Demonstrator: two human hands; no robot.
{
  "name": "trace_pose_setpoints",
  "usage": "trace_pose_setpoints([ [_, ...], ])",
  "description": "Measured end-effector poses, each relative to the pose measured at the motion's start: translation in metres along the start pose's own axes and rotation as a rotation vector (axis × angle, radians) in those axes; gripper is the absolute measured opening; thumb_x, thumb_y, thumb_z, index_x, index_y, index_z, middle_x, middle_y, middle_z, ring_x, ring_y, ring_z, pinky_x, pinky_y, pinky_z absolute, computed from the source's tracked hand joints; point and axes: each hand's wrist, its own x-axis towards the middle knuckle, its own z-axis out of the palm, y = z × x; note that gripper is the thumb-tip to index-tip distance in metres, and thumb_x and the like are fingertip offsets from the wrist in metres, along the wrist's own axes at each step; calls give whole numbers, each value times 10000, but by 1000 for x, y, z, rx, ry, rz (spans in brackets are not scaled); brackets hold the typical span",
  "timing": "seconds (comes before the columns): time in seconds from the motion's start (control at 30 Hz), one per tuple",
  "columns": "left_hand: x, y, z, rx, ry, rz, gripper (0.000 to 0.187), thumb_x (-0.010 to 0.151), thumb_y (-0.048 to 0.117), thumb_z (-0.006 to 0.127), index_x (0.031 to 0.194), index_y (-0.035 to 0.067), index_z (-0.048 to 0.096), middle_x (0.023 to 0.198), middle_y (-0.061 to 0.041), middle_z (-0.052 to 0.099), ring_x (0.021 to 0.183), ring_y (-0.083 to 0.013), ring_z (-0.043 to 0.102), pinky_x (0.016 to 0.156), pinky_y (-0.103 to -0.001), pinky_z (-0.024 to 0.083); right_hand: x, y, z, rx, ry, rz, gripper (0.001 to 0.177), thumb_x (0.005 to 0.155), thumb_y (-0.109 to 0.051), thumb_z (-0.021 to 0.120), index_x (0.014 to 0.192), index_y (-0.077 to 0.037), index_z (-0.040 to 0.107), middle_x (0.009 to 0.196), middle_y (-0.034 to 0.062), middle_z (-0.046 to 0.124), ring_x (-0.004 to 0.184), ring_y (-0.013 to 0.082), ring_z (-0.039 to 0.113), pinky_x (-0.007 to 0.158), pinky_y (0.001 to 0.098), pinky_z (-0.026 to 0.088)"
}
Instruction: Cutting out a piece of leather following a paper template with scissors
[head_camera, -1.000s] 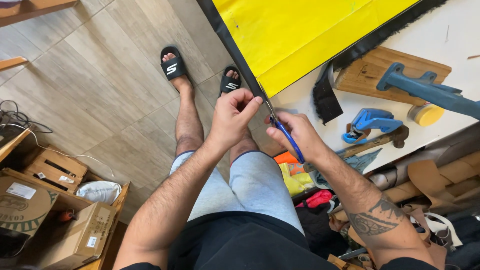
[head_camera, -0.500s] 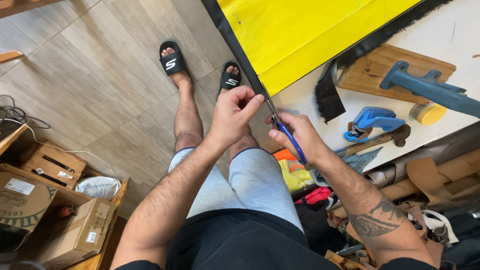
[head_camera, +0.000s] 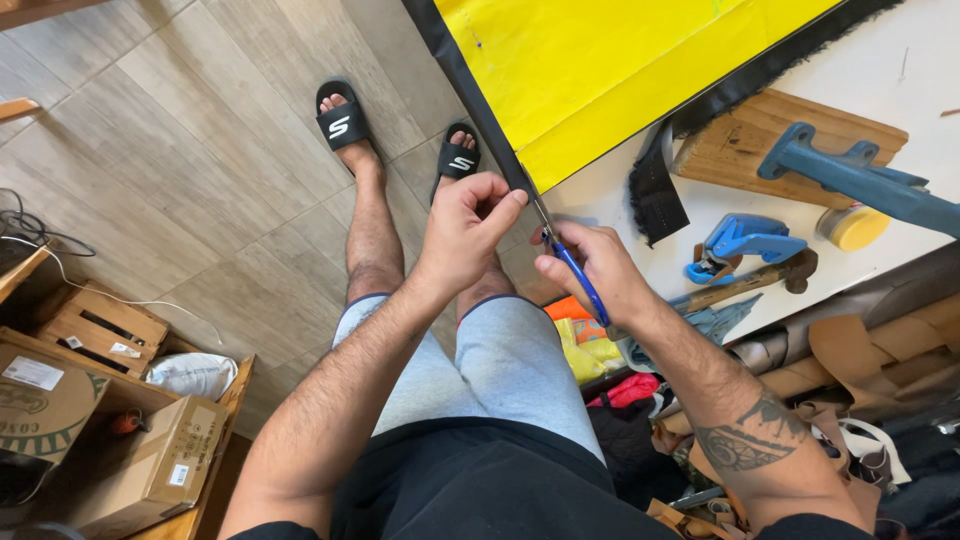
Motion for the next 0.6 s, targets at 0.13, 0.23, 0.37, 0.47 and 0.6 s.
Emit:
trace_pose_setpoints([
  [0.13,0,2,0,10,2,5,175,913,172,730,748,120,702,569,10,549,590,-41,482,519,-201,399,3,2,0,2,13,-6,294,946,-342,703,854,-63,684,504,74,606,455,167,612,495,271,503],
  [0.23,0,2,0,1,0,8,172,912,171,732,752,116,701,576,8,547,596,-45,483,521,-205,400,4,10,1,22,24,-13,254,948,-300,695,922,-48,707,520,84,611,473,168,632,515,275,520],
  [0.37,1,1,-1,2,-4,23,169,913,170,734,755,116,706,577,7,549,593,-45,480,522,-207,402,5,7,1,-47,61,-35,265,945,-312,711,889,-52,716,521,122,584,474,205,607,507,303,499],
  [0.47,0,3,-2,0,-14,39,175,918,166,732,752,118,709,565,15,540,586,-39,471,520,-199,392,3,5,2,-106,81,-64,268,953,-311,708,824,-77,701,518,122,554,475,225,555,510,311,472],
  [0.6,1,8,-5,3,-27,62,181,928,163,729,754,115,711,564,14,544,585,-42,472,521,-197,391,3,2,5,-130,103,-83,342,962,-317,709,708,-99,637,497,102,526,469,195,500,501,287,435],
])
